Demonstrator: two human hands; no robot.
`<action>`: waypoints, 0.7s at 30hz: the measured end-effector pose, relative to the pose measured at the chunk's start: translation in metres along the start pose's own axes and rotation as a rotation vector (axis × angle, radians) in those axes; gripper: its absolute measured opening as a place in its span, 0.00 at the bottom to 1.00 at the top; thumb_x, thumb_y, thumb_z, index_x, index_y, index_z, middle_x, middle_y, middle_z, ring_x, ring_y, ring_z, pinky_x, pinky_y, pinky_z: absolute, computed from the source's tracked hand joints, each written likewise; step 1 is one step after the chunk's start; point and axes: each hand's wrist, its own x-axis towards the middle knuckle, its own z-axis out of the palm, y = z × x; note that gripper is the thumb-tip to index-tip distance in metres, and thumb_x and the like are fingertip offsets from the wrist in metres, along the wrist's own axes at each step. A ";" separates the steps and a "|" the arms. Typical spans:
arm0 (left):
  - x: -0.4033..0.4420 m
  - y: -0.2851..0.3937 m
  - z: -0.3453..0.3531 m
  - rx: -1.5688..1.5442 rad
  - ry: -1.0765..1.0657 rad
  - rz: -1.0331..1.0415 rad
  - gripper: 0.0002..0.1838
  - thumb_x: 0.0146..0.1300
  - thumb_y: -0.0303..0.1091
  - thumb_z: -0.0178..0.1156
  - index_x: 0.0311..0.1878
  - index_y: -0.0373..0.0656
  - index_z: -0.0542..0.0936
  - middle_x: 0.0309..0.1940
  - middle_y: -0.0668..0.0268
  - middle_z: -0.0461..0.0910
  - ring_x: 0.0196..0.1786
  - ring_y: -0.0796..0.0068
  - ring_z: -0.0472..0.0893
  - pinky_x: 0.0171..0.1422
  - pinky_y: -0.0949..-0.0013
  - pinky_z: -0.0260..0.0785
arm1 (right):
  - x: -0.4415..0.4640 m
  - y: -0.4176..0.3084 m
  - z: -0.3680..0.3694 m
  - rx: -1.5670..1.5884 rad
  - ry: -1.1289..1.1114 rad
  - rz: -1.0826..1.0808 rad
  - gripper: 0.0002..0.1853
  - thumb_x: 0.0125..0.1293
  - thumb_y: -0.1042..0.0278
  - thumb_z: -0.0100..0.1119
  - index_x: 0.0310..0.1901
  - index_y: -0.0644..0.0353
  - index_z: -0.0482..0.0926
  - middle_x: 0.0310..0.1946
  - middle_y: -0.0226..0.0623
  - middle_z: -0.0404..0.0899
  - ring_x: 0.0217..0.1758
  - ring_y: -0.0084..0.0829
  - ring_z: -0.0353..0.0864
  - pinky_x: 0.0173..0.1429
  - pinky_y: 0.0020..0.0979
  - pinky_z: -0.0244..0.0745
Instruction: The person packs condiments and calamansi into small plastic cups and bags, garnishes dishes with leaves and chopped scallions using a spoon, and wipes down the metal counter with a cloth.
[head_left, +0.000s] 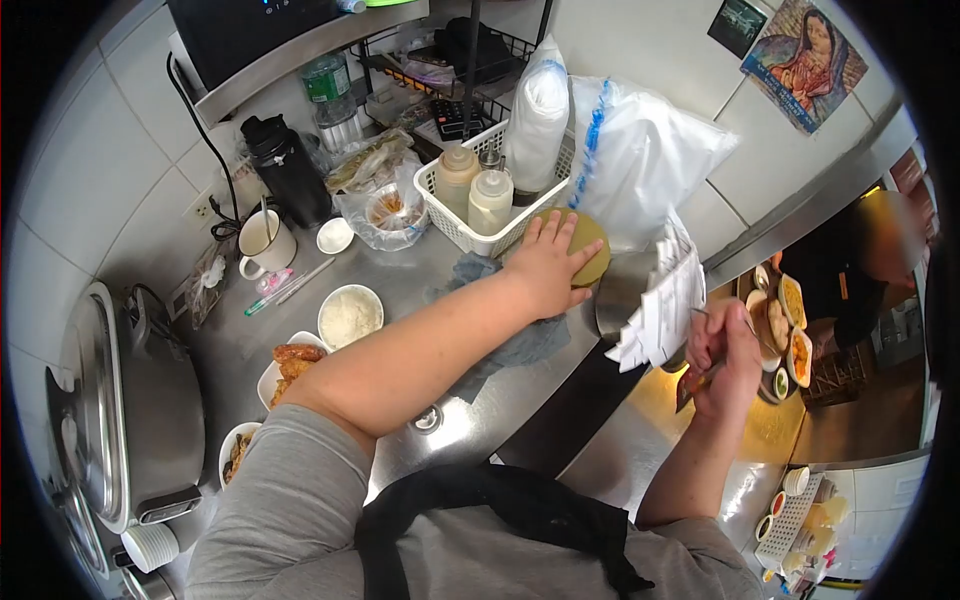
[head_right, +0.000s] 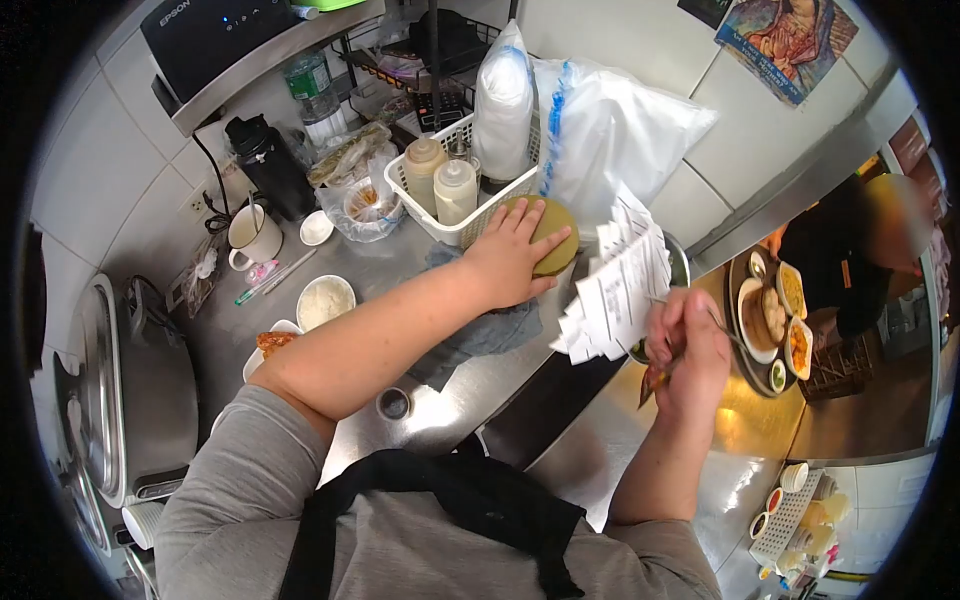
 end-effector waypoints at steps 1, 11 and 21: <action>0.001 0.002 -0.002 -0.001 -0.004 0.001 0.41 0.59 0.60 0.52 0.74 0.58 0.56 0.71 0.44 0.52 0.74 0.43 0.51 0.76 0.47 0.39 | 0.008 0.007 -0.001 -0.055 -0.002 0.002 0.17 0.74 0.57 0.43 0.30 0.58 0.67 0.19 0.28 0.63 0.18 0.17 0.55 0.21 0.19 0.49; -0.088 0.041 -0.028 -0.310 0.033 -0.039 0.41 0.58 0.50 0.62 0.69 0.38 0.59 0.71 0.42 0.49 0.74 0.40 0.48 0.76 0.45 0.42 | 0.118 0.061 0.050 -0.654 -0.078 0.049 0.19 0.73 0.56 0.45 0.27 0.59 0.73 0.19 0.26 0.68 0.23 0.20 0.64 0.30 0.25 0.58; -0.403 0.031 -0.152 -1.048 0.147 -0.626 0.16 0.63 0.30 0.61 0.54 0.41 0.77 0.50 0.60 0.79 0.53 0.65 0.78 0.59 0.68 0.69 | 0.074 0.129 0.059 -0.805 0.012 -0.156 0.16 0.73 0.57 0.46 0.50 0.61 0.75 0.23 0.30 0.71 0.26 0.20 0.68 0.33 0.26 0.65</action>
